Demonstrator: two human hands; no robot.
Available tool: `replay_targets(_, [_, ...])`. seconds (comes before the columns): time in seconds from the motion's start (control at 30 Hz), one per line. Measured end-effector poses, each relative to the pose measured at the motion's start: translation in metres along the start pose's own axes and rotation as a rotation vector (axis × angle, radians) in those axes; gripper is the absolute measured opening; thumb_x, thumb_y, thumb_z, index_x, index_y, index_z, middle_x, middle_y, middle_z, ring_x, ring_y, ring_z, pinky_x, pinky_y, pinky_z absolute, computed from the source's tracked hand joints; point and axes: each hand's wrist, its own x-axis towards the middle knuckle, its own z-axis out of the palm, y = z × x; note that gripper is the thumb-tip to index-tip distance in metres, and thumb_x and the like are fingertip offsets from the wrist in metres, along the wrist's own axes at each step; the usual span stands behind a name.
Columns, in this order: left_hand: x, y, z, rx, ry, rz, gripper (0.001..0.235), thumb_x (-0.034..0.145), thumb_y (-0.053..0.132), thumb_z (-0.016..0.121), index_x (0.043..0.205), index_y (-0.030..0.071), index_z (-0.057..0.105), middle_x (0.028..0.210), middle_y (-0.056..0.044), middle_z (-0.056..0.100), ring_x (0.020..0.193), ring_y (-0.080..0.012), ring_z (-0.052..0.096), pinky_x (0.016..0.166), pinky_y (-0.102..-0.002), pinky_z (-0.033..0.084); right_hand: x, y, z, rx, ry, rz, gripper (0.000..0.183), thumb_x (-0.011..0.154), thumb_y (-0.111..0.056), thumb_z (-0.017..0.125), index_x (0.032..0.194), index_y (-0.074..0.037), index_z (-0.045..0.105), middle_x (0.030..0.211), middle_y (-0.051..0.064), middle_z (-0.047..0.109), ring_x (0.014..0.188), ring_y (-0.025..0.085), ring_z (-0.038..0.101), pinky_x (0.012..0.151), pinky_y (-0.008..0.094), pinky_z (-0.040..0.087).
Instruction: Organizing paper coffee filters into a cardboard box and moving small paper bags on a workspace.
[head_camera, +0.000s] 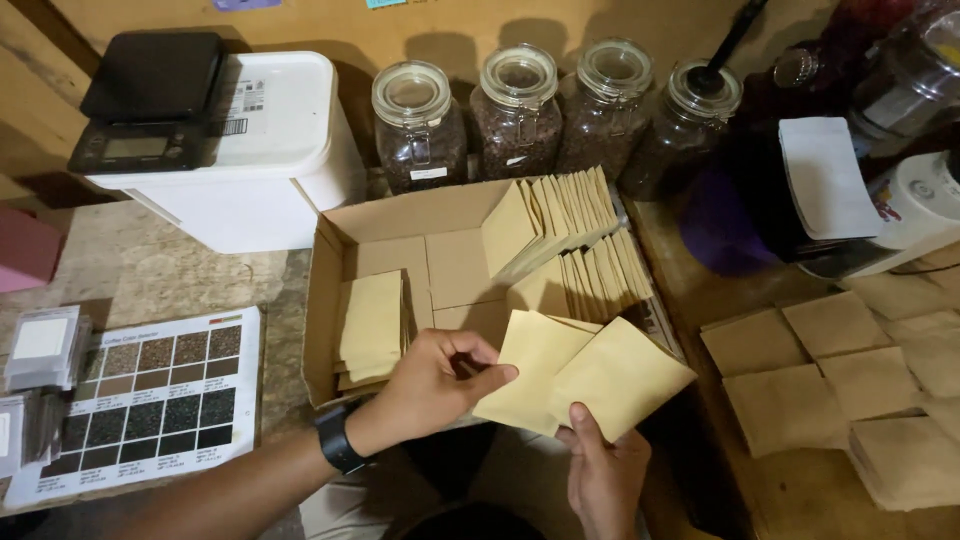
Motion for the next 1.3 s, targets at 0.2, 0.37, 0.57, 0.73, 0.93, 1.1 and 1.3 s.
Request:
replay_targets(0.2, [-0.005, 0.006, 0.002, -0.001, -0.044, -0.003, 0.017, 0.081, 0.017, 0.089, 0.072, 0.009, 0.077, 0.064, 0.000, 0.071, 0.055, -0.0046, 0.054, 0.049, -0.022, 0.042, 0.007, 0.003, -0.025, 0.092, -0.427, 0.129, 0.044, 0.088, -0.009, 0.072, 0.127, 0.010, 0.065, 0.118, 0.028, 0.076, 0.097, 0.039, 0.075, 0.075, 0.049, 0.063])
replay_targets(0.37, [0.000, -0.009, -0.011, -0.036, -0.125, -0.048, 0.012, 0.088, 0.017, 0.081, 0.080, 0.010, 0.075, 0.064, -0.001, 0.070, 0.051, -0.0072, 0.059, 0.048, -0.022, 0.047, 0.014, -0.002, -0.036, 0.123, -0.396, 0.136, 0.047, 0.089, -0.007, 0.068, 0.132, 0.011, 0.060, 0.124, 0.029, 0.072, 0.104, 0.043, 0.072, 0.075, 0.054, 0.064])
replay_targets(0.57, [0.019, 0.004, -0.030, 0.023, 0.012, -0.036, 0.011, 0.101, 0.014, 0.059, 0.092, 0.007, 0.057, 0.082, -0.011, 0.067, 0.049, -0.0164, 0.068, 0.039, -0.022, 0.060, 0.035, -0.010, -0.048, 0.110, -0.101, 0.110, 0.058, 0.082, -0.010, 0.065, 0.135, 0.011, 0.054, 0.130, 0.031, 0.065, 0.112, 0.045, 0.065, 0.086, 0.059, 0.056])
replay_targets(0.73, [0.046, 0.006, -0.032, 0.370, 0.014, -0.118, 0.018, 0.103, 0.022, 0.053, 0.093, 0.012, 0.042, 0.069, -0.007, 0.068, 0.047, -0.0189, 0.074, 0.040, -0.030, 0.047, 0.042, -0.032, -0.047, 0.133, -0.042, 0.130, 0.064, 0.082, -0.011, 0.061, 0.143, 0.005, 0.049, 0.139, 0.025, 0.060, 0.127, 0.041, 0.058, 0.105, 0.057, 0.048])
replay_targets(0.93, [0.074, -0.042, -0.017, 0.641, 0.000, 0.220, 0.008, 0.100, 0.015, 0.050, 0.100, 0.007, 0.050, 0.093, -0.017, 0.060, 0.076, -0.0313, 0.060, 0.065, -0.045, 0.046, 0.048, -0.014, -0.067, 0.145, 0.001, 0.087, 0.047, 0.091, -0.008, 0.060, 0.137, 0.003, 0.056, 0.130, 0.022, 0.065, 0.119, 0.036, 0.063, 0.098, 0.052, 0.052])
replay_targets(1.1, [0.074, -0.052, 0.004, 0.623, -0.020, 0.239, 0.023, 0.105, 0.023, 0.046, 0.106, 0.001, 0.052, 0.113, -0.020, 0.056, 0.079, -0.0402, 0.064, 0.069, -0.052, 0.053, 0.053, -0.006, -0.080, 0.150, -0.043, 0.078, 0.057, 0.083, -0.010, 0.069, 0.137, 0.005, 0.056, 0.127, 0.023, 0.066, 0.116, 0.037, 0.064, 0.090, 0.052, 0.054])
replay_targets(1.3, [0.080, -0.028, 0.002, 0.529, -0.228, -0.127, 0.049, 0.077, 0.028, 0.086, 0.106, 0.016, 0.048, 0.110, -0.006, 0.059, 0.092, -0.0199, 0.057, 0.077, -0.036, 0.049, 0.054, -0.009, -0.077, 0.193, -0.064, 0.058, 0.059, 0.083, -0.008, 0.067, 0.141, 0.002, 0.054, 0.132, 0.023, 0.064, 0.121, 0.040, 0.063, 0.092, 0.057, 0.053])
